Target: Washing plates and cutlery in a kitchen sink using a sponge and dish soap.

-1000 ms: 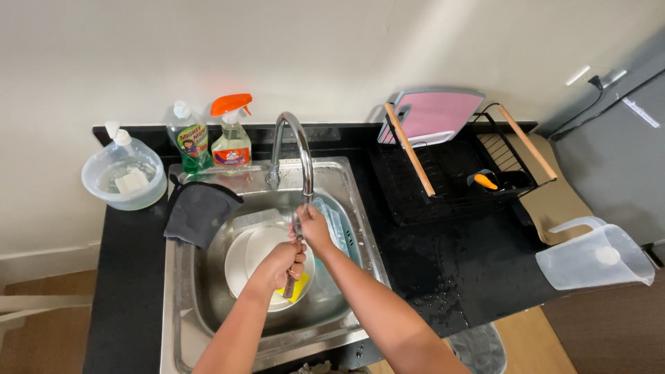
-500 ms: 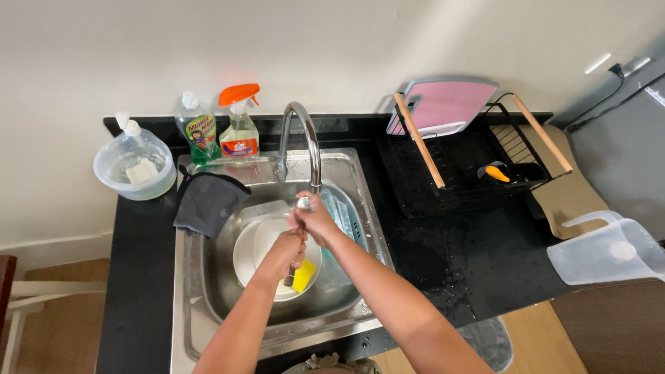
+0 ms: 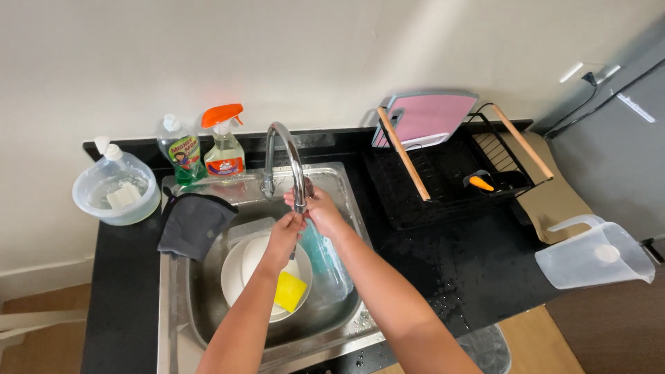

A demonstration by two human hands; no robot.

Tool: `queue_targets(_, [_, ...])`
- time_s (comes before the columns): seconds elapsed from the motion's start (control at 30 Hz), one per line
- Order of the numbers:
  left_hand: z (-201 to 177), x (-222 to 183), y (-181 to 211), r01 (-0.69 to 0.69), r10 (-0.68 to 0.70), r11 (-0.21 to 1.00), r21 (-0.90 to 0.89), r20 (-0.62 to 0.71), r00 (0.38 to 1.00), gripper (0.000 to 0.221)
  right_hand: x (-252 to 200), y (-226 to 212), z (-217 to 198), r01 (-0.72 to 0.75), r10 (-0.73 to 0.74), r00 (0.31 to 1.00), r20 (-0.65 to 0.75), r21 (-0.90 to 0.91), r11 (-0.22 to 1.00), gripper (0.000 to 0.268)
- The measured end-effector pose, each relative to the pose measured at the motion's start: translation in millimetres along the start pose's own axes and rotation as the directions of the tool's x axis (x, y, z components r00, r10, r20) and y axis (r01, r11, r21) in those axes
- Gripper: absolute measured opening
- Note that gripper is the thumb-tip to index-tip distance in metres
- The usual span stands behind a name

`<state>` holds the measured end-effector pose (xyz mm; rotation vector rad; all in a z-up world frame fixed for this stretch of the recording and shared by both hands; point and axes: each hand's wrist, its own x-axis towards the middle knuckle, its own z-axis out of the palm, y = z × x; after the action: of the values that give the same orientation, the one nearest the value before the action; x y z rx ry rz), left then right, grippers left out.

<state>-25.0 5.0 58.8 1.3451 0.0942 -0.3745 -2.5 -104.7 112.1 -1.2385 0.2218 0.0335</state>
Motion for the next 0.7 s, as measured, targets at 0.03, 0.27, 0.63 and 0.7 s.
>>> queue_targets(0.03, [4.9,-13.5,22.5,-0.044,0.044,0.999,0.01,0.034,0.998,0.025,2.0,-6.5,-1.2,0.06,-0.065,0.996,-0.057,-0.086,0.995,0.018])
queue_targets(0.27, [17.0,-11.0,42.6,-0.038,0.032,0.999,0.025,0.19,0.981,0.042,11.5,-54.2,-9.8,0.168,-0.207,0.931,-0.3,-0.151,0.974,0.018])
queue_targets(0.63, [-3.5,15.6,-21.5,-0.066,0.081,0.991,0.113,-0.13,0.988,0.037,-18.7,22.8,8.4,0.086,-0.1,0.994,-0.055,-0.208,0.974,0.015])
queue_targets(0.7, [-7.7,17.3,-33.3,-0.018,0.048,0.977,0.21,-0.136,0.99,0.045,-17.6,30.0,9.7,0.092,-0.104,0.992,-0.075,-0.147,0.985,0.015])
